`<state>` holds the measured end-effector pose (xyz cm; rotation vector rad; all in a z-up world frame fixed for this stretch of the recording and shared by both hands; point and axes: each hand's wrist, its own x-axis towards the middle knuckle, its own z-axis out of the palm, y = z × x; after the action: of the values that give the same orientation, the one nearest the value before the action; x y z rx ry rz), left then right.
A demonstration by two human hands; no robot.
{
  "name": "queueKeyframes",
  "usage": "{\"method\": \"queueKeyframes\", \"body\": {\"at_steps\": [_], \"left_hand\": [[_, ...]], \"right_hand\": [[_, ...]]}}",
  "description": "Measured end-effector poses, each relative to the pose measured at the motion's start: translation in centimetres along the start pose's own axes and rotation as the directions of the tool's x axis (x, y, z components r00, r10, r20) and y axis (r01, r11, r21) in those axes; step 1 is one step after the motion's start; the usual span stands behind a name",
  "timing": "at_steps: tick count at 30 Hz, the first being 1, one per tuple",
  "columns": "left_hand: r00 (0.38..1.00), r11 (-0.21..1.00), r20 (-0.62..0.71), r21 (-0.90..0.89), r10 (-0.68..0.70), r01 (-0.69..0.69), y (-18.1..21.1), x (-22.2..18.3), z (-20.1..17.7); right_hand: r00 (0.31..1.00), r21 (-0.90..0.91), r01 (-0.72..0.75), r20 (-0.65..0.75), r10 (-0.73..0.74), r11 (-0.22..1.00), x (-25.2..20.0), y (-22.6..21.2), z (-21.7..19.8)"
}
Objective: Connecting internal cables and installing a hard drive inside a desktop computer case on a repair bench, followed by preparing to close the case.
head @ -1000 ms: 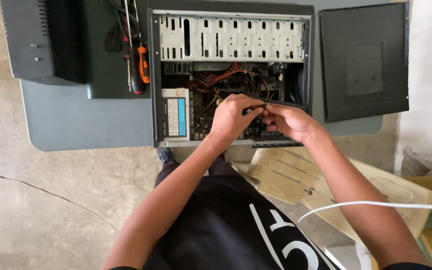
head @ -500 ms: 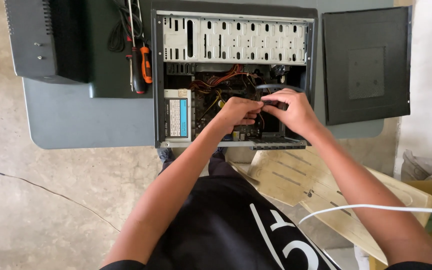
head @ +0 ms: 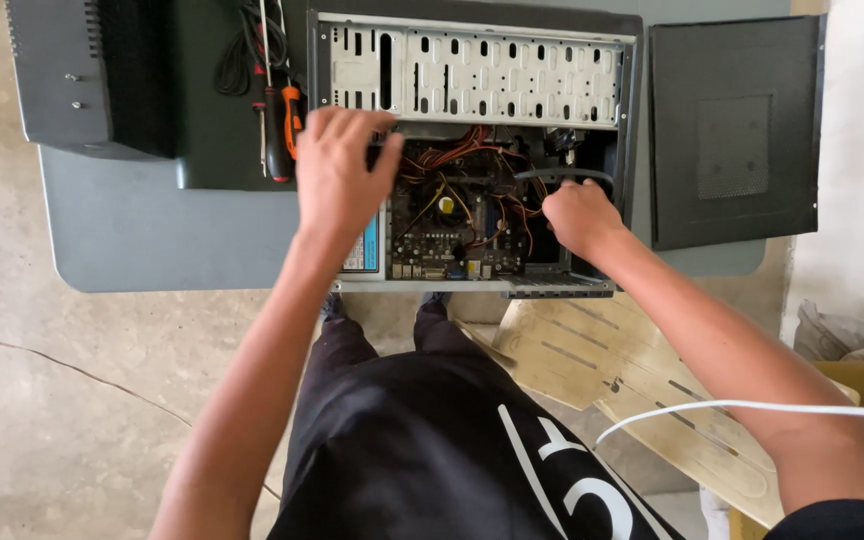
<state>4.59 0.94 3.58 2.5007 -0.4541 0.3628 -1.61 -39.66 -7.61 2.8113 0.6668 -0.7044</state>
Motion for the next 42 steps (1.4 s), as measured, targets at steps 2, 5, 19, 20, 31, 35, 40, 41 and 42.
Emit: {"method": "queueKeyframes", "body": {"at_steps": [2,5,19,20,31,35,40,41,42], "left_hand": [[0.998,0.999,0.034,0.017,-0.050,0.049,-1.3,-0.8,-0.5],[0.991,0.994,0.084,0.031,-0.103,0.100,-1.9,-1.9,-0.8],[0.992,0.994,0.065,0.023,-0.110,0.109,-2.7,-2.4,0.3],[0.991,0.993,0.065,0.022,-0.116,0.114,-2.6,-2.4,0.1],[0.990,0.992,0.055,0.000,-0.126,0.126,-2.5,-2.3,0.2],[0.991,0.992,0.051,-0.002,-0.124,0.124,-2.6,-2.2,0.1],[0.992,0.993,0.045,0.004,-0.122,0.122,-2.9,-2.2,0.4],[0.992,0.993,0.042,0.002,-0.122,0.122,-2.9,-2.3,0.6],[0.992,0.992,0.039,0.000,-0.122,0.122,-3.0,-2.4,0.7]], "right_hand": [[0.997,-0.054,-0.035,0.063,0.038,0.998,0.8,0.7,2.5],[0.944,-0.066,-0.146,0.288,0.159,0.987,1.7,-0.2,0.3],[0.966,0.280,-0.241,0.167,0.200,0.930,0.8,-3.6,-3.2],[0.966,0.290,-0.236,0.169,0.193,0.927,0.7,-3.7,-3.5],[0.991,0.305,-0.128,0.082,0.108,0.944,0.4,-4.0,-4.4],[0.994,0.226,-0.107,0.059,0.096,0.968,0.9,-3.8,-3.1],[0.999,0.153,-0.042,0.000,0.043,0.987,0.8,-3.8,-3.4],[0.999,0.183,-0.049,0.011,0.048,0.982,0.6,-4.1,-4.0],[0.998,0.212,-0.056,0.022,0.053,0.976,0.4,-4.3,-4.6]]}}
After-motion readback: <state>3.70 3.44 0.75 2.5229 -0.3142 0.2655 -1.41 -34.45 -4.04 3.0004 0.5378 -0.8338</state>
